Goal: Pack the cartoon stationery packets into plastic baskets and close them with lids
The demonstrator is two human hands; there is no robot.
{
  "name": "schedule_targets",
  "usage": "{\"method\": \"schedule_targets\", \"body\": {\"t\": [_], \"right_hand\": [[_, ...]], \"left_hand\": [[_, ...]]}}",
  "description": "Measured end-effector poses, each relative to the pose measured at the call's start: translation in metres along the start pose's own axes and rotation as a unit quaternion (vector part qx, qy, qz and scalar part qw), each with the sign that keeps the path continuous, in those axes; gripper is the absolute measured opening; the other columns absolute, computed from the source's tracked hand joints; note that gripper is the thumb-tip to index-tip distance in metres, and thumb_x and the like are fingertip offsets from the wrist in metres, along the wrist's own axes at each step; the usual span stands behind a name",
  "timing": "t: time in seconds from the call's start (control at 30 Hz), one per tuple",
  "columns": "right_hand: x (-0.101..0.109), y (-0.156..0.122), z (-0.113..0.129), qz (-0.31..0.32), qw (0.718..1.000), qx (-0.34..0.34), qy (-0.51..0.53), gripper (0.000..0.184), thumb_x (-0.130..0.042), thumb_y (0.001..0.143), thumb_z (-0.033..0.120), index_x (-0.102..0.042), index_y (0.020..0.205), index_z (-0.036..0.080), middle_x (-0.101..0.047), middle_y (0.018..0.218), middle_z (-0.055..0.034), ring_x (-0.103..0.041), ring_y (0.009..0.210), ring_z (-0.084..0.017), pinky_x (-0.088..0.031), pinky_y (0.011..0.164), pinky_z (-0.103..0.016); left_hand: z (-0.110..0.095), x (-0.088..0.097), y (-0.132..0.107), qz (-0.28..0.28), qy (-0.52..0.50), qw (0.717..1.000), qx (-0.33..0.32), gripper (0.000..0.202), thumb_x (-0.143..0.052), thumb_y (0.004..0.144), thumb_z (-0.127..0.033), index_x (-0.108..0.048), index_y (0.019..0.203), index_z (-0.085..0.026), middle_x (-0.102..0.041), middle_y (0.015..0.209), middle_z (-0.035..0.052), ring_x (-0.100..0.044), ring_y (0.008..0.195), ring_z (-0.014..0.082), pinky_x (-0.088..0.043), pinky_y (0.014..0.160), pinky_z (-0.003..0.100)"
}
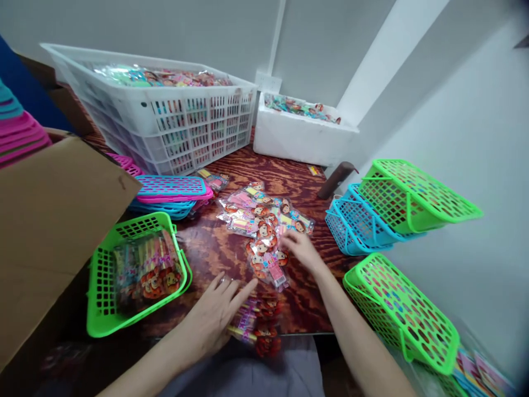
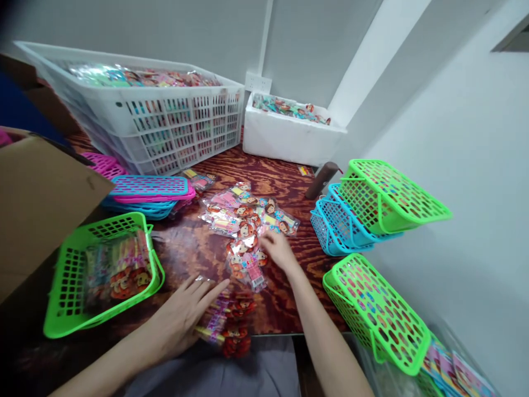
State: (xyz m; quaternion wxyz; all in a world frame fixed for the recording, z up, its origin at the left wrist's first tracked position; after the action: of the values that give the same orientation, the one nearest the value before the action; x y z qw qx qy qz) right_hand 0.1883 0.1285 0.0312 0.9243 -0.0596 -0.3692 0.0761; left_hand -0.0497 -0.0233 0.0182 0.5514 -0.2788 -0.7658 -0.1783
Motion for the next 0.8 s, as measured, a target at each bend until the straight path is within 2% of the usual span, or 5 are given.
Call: {"method": "schedule_targets", "body": {"t": [0.13, 0.3, 0.53, 0.67, 0.8], "right_hand": [[0.054, 0.06, -0.037, -0.161, 0.98, -0.094, -0.071, 0.024, -0.049, 0.086, 0.027, -0.066, 0.097, 0.015, -0.069, 0.095, -0.0123, -0.063, 0.093, -0.024, -0.045, 0.08, -0.034], [0.055, 0.093, -0.058, -0.13, 0.979, -0.123, -0.098, 0.019, -0.069, 0.066, 0.02, -0.065, 0.085, 0.019, -0.067, 0.075, -0.0028, -0.06, 0.071, -0.019, -0.042, 0.067, -0.027], [0.03, 0.045, -0.048, -0.081, 0.996, 0.029, -0.035, 0.013, -0.053, 0.078, 0.029, -0.064, 0.081, 0.021, -0.063, 0.069, 0.0025, -0.056, 0.066, -0.015, -0.041, 0.065, -0.024], [0.051, 0.023, -0.042, -0.119, 0.99, 0.07, 0.0, 0.019, -0.052, 0.078, 0.038, -0.06, 0.075, 0.021, -0.064, 0.072, -0.0001, -0.057, 0.069, -0.017, -0.043, 0.069, -0.027], [0.082, 0.015, -0.038, -0.212, 0.976, 0.045, 0.018, 0.019, -0.047, 0.08, 0.04, -0.053, 0.079, 0.022, -0.06, 0.071, -0.0009, -0.058, 0.07, -0.019, -0.044, 0.067, -0.029]], "left_hand": [[0.0, -0.004, 0.004, -0.003, -0.023, 0.999, 0.024, 0.082, -0.056, 0.065, -0.013, -0.039, 0.145, -0.021, -0.052, 0.13, 0.01, -0.046, 0.119, 0.0297, -0.027, 0.113, 0.05], [0.0, -0.005, 0.005, -0.014, -0.034, 0.998, 0.041, 0.082, -0.056, 0.062, -0.011, -0.043, 0.142, -0.023, -0.053, 0.128, 0.0097, -0.046, 0.119, 0.0292, -0.029, 0.11, 0.048], [0.001, -0.006, 0.004, -0.001, -0.034, 0.998, 0.05, 0.081, -0.056, 0.062, -0.011, -0.044, 0.141, -0.025, -0.051, 0.132, 0.0105, -0.045, 0.122, 0.0297, -0.03, 0.109, 0.047], [0.0, -0.006, 0.004, -0.009, -0.042, 0.998, 0.048, 0.08, -0.056, 0.062, -0.011, -0.044, 0.141, -0.025, -0.051, 0.133, 0.0101, -0.045, 0.123, 0.0294, -0.031, 0.109, 0.047], [0.0, -0.008, 0.001, -0.016, -0.041, 0.998, 0.051, 0.081, -0.055, 0.063, -0.01, -0.043, 0.141, -0.025, -0.051, 0.133, 0.01, -0.044, 0.125, 0.0294, -0.03, 0.11, 0.047]]}}
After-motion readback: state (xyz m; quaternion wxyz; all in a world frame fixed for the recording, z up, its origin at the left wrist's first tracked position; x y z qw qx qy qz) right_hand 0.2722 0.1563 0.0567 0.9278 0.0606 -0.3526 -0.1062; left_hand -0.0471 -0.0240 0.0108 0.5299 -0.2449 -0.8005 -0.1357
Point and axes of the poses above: each hand's wrist, its own y-axis towards the middle knuckle, its own x-axis out of the back of the hand, z = x × y, the point moved 4 cm from there along y, towards the middle knuckle
